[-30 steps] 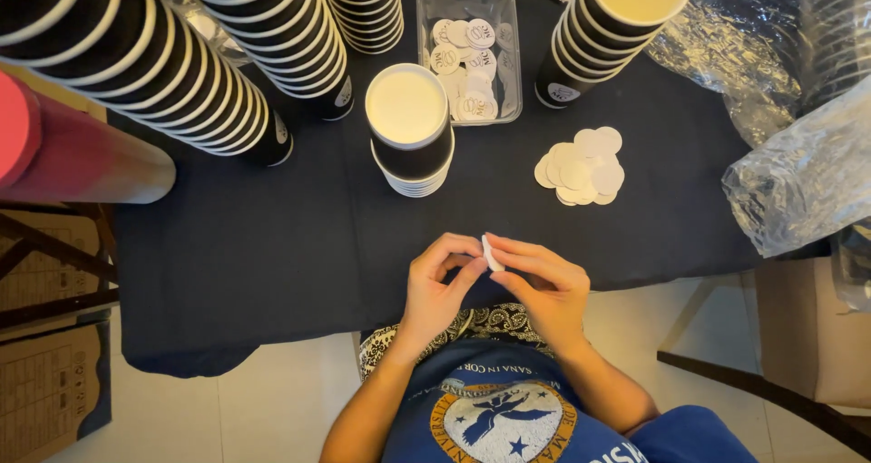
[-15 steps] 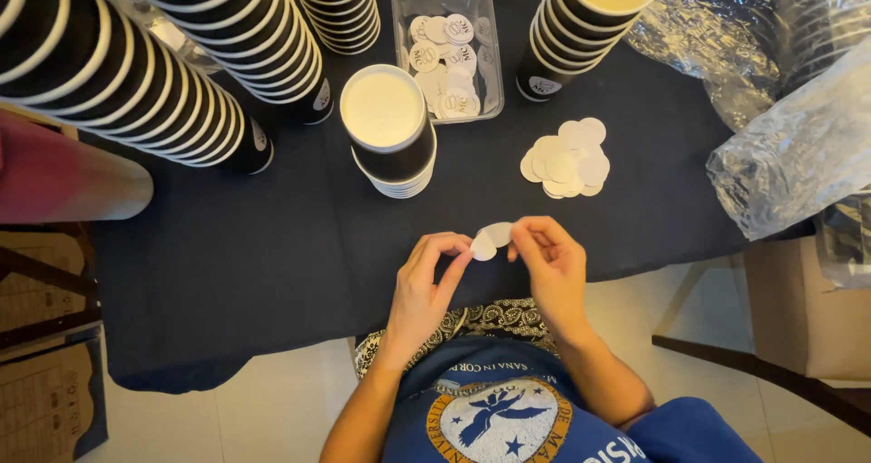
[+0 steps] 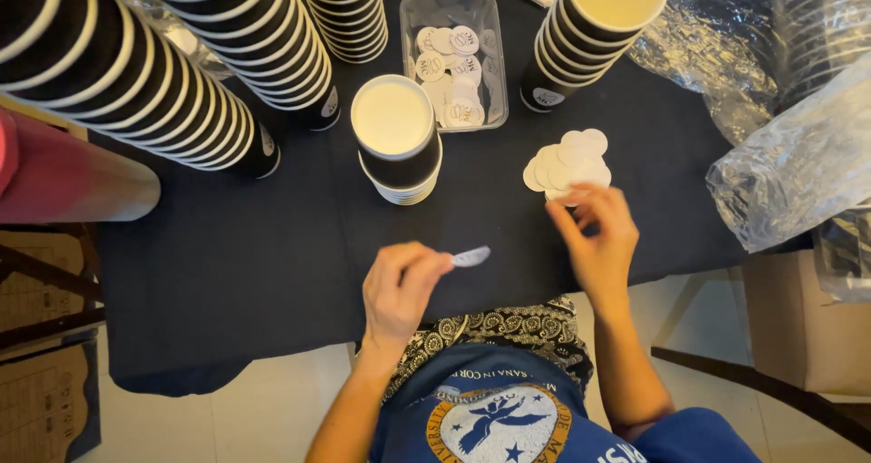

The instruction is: Applying small circular stickers to the side of black and white paper cups

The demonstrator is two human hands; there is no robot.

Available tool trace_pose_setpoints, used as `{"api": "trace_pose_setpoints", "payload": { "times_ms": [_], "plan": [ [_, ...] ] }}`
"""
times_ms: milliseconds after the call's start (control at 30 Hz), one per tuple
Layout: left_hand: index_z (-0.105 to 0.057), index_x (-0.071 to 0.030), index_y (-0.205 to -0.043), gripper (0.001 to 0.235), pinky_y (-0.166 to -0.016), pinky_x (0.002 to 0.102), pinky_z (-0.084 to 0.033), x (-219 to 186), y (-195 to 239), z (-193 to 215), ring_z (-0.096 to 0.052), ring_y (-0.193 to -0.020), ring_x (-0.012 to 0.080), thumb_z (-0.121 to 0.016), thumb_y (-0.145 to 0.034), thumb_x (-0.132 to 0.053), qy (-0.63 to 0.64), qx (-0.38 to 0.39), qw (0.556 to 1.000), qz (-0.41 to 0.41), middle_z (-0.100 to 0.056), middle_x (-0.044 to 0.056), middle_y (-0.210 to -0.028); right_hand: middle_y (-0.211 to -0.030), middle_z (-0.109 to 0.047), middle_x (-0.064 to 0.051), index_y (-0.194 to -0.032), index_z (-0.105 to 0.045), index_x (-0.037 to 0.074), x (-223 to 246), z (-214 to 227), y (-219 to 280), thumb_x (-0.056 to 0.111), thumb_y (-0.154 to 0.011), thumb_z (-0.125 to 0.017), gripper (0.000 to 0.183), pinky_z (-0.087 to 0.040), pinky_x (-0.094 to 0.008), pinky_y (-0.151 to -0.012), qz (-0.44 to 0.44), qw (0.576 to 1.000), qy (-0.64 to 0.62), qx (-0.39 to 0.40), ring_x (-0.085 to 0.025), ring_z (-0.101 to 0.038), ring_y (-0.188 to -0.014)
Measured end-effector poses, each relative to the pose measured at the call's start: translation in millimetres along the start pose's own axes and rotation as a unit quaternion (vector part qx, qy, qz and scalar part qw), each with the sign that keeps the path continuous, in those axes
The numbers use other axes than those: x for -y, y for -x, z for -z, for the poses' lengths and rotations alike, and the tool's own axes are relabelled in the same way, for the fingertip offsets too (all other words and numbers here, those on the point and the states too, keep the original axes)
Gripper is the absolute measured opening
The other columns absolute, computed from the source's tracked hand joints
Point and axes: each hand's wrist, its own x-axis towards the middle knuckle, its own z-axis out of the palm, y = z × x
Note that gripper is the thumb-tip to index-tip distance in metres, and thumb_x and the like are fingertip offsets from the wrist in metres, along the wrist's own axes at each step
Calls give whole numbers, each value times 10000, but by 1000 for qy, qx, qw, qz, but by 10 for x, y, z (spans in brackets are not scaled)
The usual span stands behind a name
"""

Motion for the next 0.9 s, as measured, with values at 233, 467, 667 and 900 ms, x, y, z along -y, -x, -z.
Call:
{"api": "trace_pose_setpoints", "payload": {
  "times_ms": [233, 467, 667, 900],
  "plan": [
    [-754, -223, -1104, 135, -754, 288, -660, 73, -188, -13, -581, -858, 135, -821, -993, -186, -168, -102, 916, -350, -548, -47, -1058, -1154, -766, -128, -891, -788, 7, 436, 84, 87, 117, -1052, -667, 229, -585, -295, -785, -154, 879, -336, 302, -160, -660, -920],
    [-769, -236, -1034, 128, -720, 271, -676, 245, -200, -15, -600, -822, 115, -862, -947, -230, -184, -108, 900, -380, -561, -72, -1062, -1165, -748, -143, -895, -784, -29, 546, 80, -14, 25, -935, -809, 72, -606, -259, -777, -196, 851, -346, 343, -117, -660, -893],
    [-745, -238, -1226, 303, -832, 354, -644, 240, -358, 156, -612, -991, 192, -819, -990, -413, -175, -64, 931, -315, -604, -6, -1220, -1154, -786, -108, -901, -858, 59, 578, 72, -51, 85, -850, -906, 74, -600, -246, -775, -116, 922, -232, 289, -168, -708, -914],
    [-193, -52, -1716, 1500, -1321, 630, -202, 447, -606, 82, -265, -1597, 462, -1077, -636, -601, 25, -63, 991, 115, -261, 234, -1704, -1116, -788, -166, -986, -800, 4, 931, 91, -341, 12, -855, -909, 171, -628, -293, -799, 11, 948, -248, 201, -238, -760, -925]
  ]
}}
